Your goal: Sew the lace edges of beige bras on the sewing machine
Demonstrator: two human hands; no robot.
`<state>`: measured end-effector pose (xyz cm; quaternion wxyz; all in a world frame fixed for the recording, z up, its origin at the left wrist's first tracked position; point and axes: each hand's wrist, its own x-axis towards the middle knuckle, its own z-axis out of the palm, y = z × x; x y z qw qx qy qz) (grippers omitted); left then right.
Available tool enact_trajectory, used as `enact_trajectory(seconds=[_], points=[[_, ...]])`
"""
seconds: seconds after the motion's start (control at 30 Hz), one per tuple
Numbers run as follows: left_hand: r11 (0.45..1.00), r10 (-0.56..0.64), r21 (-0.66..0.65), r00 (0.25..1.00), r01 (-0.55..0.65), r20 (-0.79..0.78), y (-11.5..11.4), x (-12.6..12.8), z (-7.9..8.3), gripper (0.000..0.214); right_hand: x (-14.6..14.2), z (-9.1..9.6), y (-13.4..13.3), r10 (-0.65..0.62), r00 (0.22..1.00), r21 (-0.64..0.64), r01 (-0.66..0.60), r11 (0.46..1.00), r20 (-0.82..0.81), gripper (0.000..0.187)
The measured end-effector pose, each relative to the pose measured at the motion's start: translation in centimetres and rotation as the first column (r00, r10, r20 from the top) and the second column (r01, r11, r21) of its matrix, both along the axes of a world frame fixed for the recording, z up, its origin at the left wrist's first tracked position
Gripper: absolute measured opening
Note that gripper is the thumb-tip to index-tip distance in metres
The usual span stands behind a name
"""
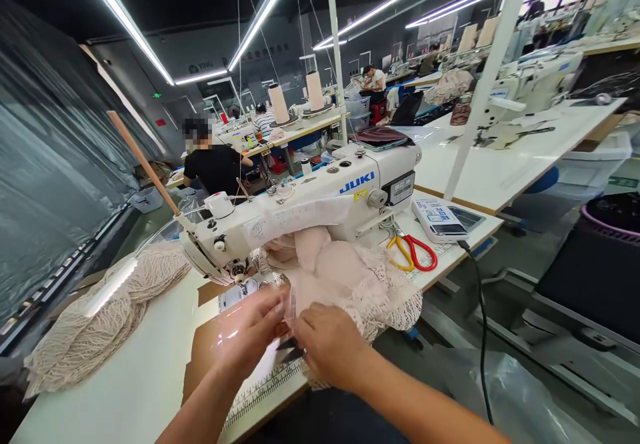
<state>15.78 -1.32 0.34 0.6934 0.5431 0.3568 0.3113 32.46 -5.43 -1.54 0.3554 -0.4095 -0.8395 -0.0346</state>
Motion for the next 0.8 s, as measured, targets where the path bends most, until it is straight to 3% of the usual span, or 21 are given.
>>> enact_trajectory(seconds=[0.1,0.2,0.27,0.37,0.43,0.5,0.57,0.63,0.67,0.73,0.8], points=[[0.994,0.053,-0.098,0.994,-0.044,0.094,0.9,2.3,-0.4,0.039,-1.1,-0.8,-0.6,0.116,0.991,-0.081,-0.121,0.989,-0.065,0.014],[0.991,0.077,-0.121,0.991,-0.063,0.114,0.8,2.2,-0.3,0.028,0.2,0.0,0.0,0.119,0.961,-0.147,-0.159,0.976,-0.249,0.006],[0.987,0.063,-0.156,0.995,-0.051,0.074,0.2,0.9,0.1,0.022,1.7,0.7,0.8,0.005,0.944,-0.201,-0.075,0.977,-0.330,0.010],[0.973,-0.040,-0.223,0.992,0.065,0.116,-1.7,-1.9,0.9,0.021,3.8,1.0,2.1,-0.153,0.936,-0.329,0.043,0.943,-0.316,0.016],[0.958,-0.108,-0.235,0.968,0.162,0.224,-3.4,-4.2,1.3,0.027,4.7,0.5,2.8,-0.180,0.950,-0.377,0.074,0.923,-0.254,0.021],[0.964,-0.075,-0.221,0.952,0.145,0.297,-5.3,-6.7,1.8,0.038,5.2,-0.2,3.2,-0.197,0.959,-0.400,0.103,0.911,-0.202,0.026],[0.978,0.051,-0.209,0.955,0.012,0.291,-7.2,-9.5,2.5,0.048,5.3,-0.6,3.3,-0.212,0.962,-0.413,0.125,0.902,-0.171,0.027],[0.961,0.254,-0.174,0.929,-0.213,0.268,-8.9,-12.7,3.3,0.048,5.2,-0.5,3.2,-0.222,0.961,-0.395,0.143,0.907,-0.162,0.028],[0.930,0.365,-0.139,0.894,-0.339,0.260,-9.6,-14.2,3.7,0.044,5.0,-0.2,3.0,-0.228,0.960,-0.375,0.153,0.914,-0.164,0.028],[0.811,0.571,-0.016,0.784,-0.585,0.245,-10.2,-17.0,4.1,0.030,4.2,0.4,2.7,-0.234,0.954,-0.328,0.165,0.930,-0.186,0.030],[0.687,0.696,0.143,0.702,-0.713,0.155,-10.0,-18.9,4.0,0.021,2.6,1.2,2.3,-0.184,0.958,-0.331,0.104,0.938,-0.221,0.036]])
